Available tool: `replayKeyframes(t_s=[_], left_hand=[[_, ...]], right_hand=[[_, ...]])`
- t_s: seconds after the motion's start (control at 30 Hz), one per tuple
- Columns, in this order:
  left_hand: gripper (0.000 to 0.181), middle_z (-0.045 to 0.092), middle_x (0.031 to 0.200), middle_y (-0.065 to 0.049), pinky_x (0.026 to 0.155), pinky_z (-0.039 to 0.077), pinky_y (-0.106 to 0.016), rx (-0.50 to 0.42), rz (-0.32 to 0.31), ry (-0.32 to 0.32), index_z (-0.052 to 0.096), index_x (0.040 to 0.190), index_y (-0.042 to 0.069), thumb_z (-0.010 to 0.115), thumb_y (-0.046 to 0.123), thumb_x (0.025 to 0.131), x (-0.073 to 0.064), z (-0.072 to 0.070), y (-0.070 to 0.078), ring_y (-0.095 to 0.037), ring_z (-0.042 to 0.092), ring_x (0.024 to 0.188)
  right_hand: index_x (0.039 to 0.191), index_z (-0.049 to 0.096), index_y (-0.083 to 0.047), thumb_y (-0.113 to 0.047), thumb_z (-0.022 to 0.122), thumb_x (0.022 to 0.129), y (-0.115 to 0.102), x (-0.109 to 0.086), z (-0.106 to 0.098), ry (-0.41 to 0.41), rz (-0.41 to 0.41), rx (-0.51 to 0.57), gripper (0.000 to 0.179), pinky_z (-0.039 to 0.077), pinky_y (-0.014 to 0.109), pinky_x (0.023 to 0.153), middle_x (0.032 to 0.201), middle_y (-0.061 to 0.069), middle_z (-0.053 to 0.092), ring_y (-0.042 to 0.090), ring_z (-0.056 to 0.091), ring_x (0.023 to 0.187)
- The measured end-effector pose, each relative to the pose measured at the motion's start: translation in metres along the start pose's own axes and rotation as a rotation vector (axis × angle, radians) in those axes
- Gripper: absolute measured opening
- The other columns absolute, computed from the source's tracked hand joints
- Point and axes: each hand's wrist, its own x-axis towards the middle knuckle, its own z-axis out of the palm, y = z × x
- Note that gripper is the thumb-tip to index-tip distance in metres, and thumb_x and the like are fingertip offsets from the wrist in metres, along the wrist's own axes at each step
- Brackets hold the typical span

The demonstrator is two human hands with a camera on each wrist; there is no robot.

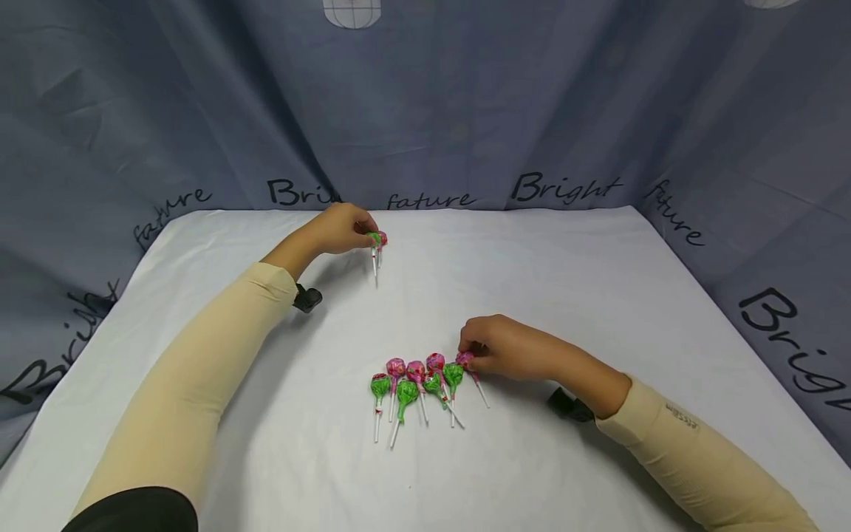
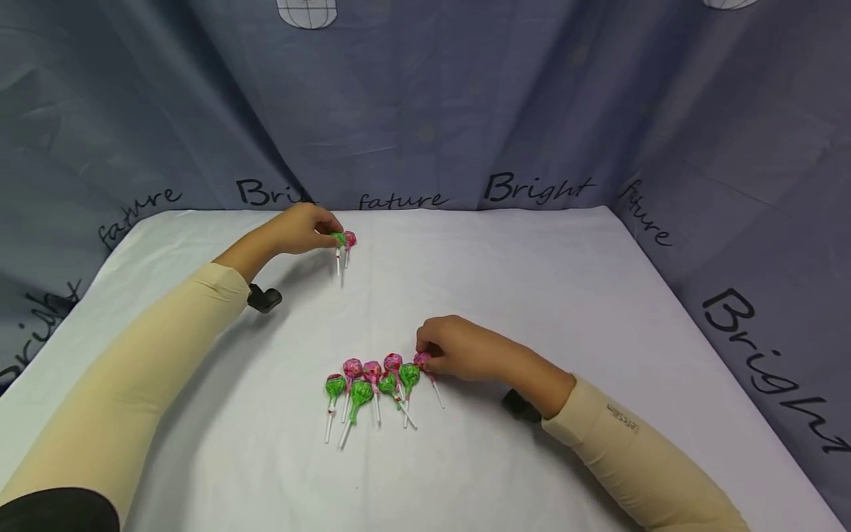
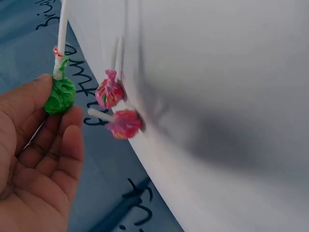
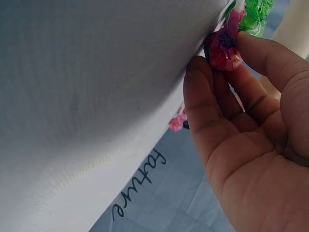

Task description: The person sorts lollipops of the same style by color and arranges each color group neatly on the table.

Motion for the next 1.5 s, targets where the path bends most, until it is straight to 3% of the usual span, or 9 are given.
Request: replayKeyframes(t_s=[0.23, 0.4, 0.67, 1.17, 1.5], left_hand=[[0.020, 0.070, 0.107, -0.008, 0.092, 0.047, -0.039, -0.015, 0.011, -0.030, 0.072, 0.108, 0.005, 0.073, 0.013, 0.090, -0.018, 0.003, -0.010, -0.023, 0.062, 0.101], [0.020, 0.068, 0.113, -0.008, 0.089, 0.049, -0.038, -0.063, -0.032, -0.056, 0.072, 0.109, 0.006, 0.072, 0.014, 0.091, -0.024, 0.009, -0.017, -0.024, 0.061, 0.105], [0.021, 0.066, 0.113, -0.009, 0.077, 0.046, -0.036, -0.152, -0.104, -0.079, 0.071, 0.110, 0.007, 0.071, 0.018, 0.093, -0.023, 0.019, -0.031, -0.024, 0.056, 0.098], [0.027, 0.065, 0.117, -0.010, 0.083, 0.045, -0.037, -0.228, -0.115, -0.053, 0.069, 0.117, 0.006, 0.070, 0.020, 0.094, -0.030, 0.013, -0.034, -0.024, 0.055, 0.102], [0.021, 0.065, 0.106, -0.008, 0.073, 0.043, -0.032, -0.218, -0.137, -0.078, 0.070, 0.109, 0.007, 0.072, 0.019, 0.092, -0.029, 0.017, -0.033, -0.021, 0.052, 0.089]], right_hand=[[0.091, 0.067, -0.016, -0.007, 0.072, 0.090, 0.000, 0.000, -0.001, 0.004, 0.009, -0.019, 0.010, 0.050, 0.026, 0.074, 0.090, -0.009, 0.059, 0.009, 0.055, 0.082], [0.091, 0.066, -0.016, -0.007, 0.072, 0.090, 0.001, 0.000, 0.000, 0.010, 0.006, -0.025, 0.011, 0.049, 0.026, 0.074, 0.090, -0.009, 0.059, 0.009, 0.054, 0.082], [0.091, 0.066, -0.016, -0.006, 0.072, 0.090, 0.000, 0.000, 0.000, 0.011, -0.003, -0.010, 0.011, 0.050, 0.026, 0.075, 0.091, -0.009, 0.060, 0.008, 0.055, 0.083], [0.091, 0.067, -0.015, -0.006, 0.072, 0.090, 0.002, 0.000, 0.000, 0.004, -0.006, 0.008, 0.011, 0.051, 0.026, 0.076, 0.091, -0.010, 0.060, 0.008, 0.056, 0.084], [0.090, 0.067, -0.014, -0.006, 0.071, 0.090, 0.001, 0.001, -0.001, -0.001, -0.001, -0.002, 0.009, 0.050, 0.027, 0.075, 0.090, -0.010, 0.059, 0.009, 0.055, 0.082]])
